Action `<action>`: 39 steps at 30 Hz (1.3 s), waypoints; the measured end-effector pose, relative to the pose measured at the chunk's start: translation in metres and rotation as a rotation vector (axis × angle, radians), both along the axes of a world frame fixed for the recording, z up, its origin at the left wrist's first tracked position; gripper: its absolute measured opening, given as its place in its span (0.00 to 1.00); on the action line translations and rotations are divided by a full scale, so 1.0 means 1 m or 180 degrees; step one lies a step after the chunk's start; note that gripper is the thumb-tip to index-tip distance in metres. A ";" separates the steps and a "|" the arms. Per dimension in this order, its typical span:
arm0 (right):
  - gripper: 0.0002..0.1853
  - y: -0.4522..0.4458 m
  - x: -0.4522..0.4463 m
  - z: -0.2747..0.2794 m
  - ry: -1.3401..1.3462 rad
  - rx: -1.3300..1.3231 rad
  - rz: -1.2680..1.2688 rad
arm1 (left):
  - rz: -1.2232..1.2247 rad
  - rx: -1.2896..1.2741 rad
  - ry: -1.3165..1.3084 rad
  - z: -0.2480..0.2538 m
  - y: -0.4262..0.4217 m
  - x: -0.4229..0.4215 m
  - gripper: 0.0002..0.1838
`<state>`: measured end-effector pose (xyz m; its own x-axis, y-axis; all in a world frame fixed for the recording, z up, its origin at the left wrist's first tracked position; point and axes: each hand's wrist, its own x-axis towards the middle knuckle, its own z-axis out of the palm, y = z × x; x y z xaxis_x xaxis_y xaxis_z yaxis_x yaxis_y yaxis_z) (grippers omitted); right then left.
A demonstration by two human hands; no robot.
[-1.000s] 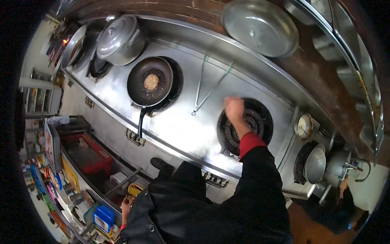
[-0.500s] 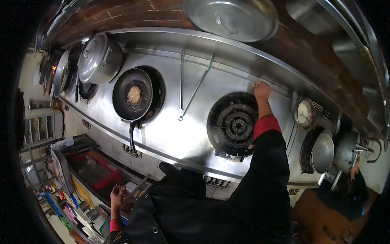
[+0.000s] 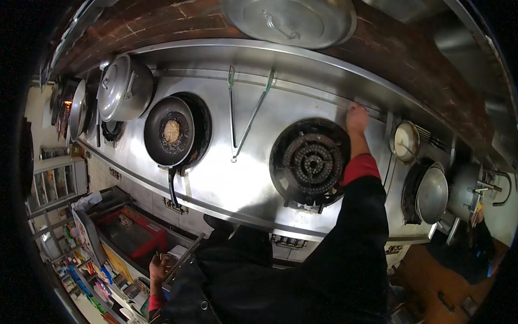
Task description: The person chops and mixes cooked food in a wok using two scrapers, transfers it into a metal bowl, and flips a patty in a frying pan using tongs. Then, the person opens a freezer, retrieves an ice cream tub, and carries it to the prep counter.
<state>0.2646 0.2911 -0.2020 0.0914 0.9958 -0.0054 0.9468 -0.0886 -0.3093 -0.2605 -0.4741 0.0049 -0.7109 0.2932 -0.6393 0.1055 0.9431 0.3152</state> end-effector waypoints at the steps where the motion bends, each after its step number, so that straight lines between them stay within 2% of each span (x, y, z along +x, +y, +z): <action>1: 0.09 0.002 0.012 -0.003 0.0000 0.0001 0.0001 | 0.0129 0.0137 -0.0097 0.001 0.001 -0.001 0.17; 4: 0.09 0.004 0.039 -0.024 0.0195 -0.0060 0.0015 | 0.0250 0.0131 -0.0183 0.006 0.014 -0.001 0.17; 6: 0.10 0.004 0.038 -0.037 -0.0049 0.0467 0.0508 | 0.0263 -0.0007 -0.0148 0.008 0.025 0.000 0.17; 10: 0.09 0.014 0.024 -0.026 0.0001 0.0161 0.0265 | -0.0114 0.0226 -0.0097 0.009 0.036 -0.006 0.18; 12: 0.09 0.013 -0.011 -0.019 0.0271 0.0483 0.0638 | -0.0135 0.0332 -0.0104 0.008 0.041 -0.006 0.20; 14: 0.07 -0.004 -0.063 0.005 0.0489 0.0460 0.1210 | 0.0049 0.0450 -0.0122 0.012 0.046 0.002 0.20; 16: 0.07 -0.020 -0.099 0.004 0.0989 0.0307 0.1291 | 0.0048 0.0470 -0.0168 0.004 0.028 -0.002 0.21; 18: 0.07 -0.026 -0.112 0.002 0.0848 0.0239 0.1487 | 0.0065 0.0505 -0.0202 -0.006 0.009 -0.002 0.21; 20: 0.07 -0.029 -0.118 0.000 0.0325 0.0092 0.1487 | 0.0089 0.0909 -0.0013 -0.010 -0.009 0.004 0.22; 21: 0.07 -0.027 -0.118 -0.002 0.0377 0.0141 0.1539 | 0.0135 0.0910 -0.0012 -0.009 -0.017 0.007 0.22; 23: 0.07 -0.022 -0.116 -0.006 0.0417 0.0221 0.1509 | 0.0166 0.0306 -0.0014 -0.004 -0.032 0.011 0.22; 26: 0.08 -0.015 -0.120 -0.010 0.0734 0.0334 0.1278 | 0.0363 0.0170 -0.0181 0.009 -0.027 0.030 0.19; 27: 0.08 -0.015 -0.123 -0.009 0.0533 0.0312 0.1302 | 0.0777 0.0282 -0.0269 -0.016 -0.066 0.026 0.19; 32: 0.10 0.006 -0.115 -0.019 0.0075 0.0440 0.1520 | 0.1102 0.0413 -0.0483 -0.021 -0.082 0.037 0.21; 34: 0.10 0.024 -0.114 -0.010 0.0699 0.0017 0.0644 | 0.1065 0.0385 -0.0399 -0.016 -0.074 0.038 0.21; 35: 0.10 0.032 -0.115 -0.004 0.0702 0.0039 0.0714 | 0.0964 0.0401 -0.0282 -0.020 -0.079 0.036 0.21; 37: 0.11 0.043 -0.115 0.009 0.3584 -0.0777 -0.0102 | 0.1180 0.0550 -0.0323 -0.011 -0.067 0.045 0.22; 39: 0.15 0.041 -0.121 0.032 0.4347 -0.1288 0.0131 | 0.1430 0.0800 -0.0325 -0.001 -0.054 0.061 0.25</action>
<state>0.1437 0.3319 -0.1698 -0.2456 0.9061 -0.3444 -0.0651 -0.3699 -0.9268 -0.1997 -0.5282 0.0042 -0.7395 0.1268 -0.6611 -0.3352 0.7823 0.5251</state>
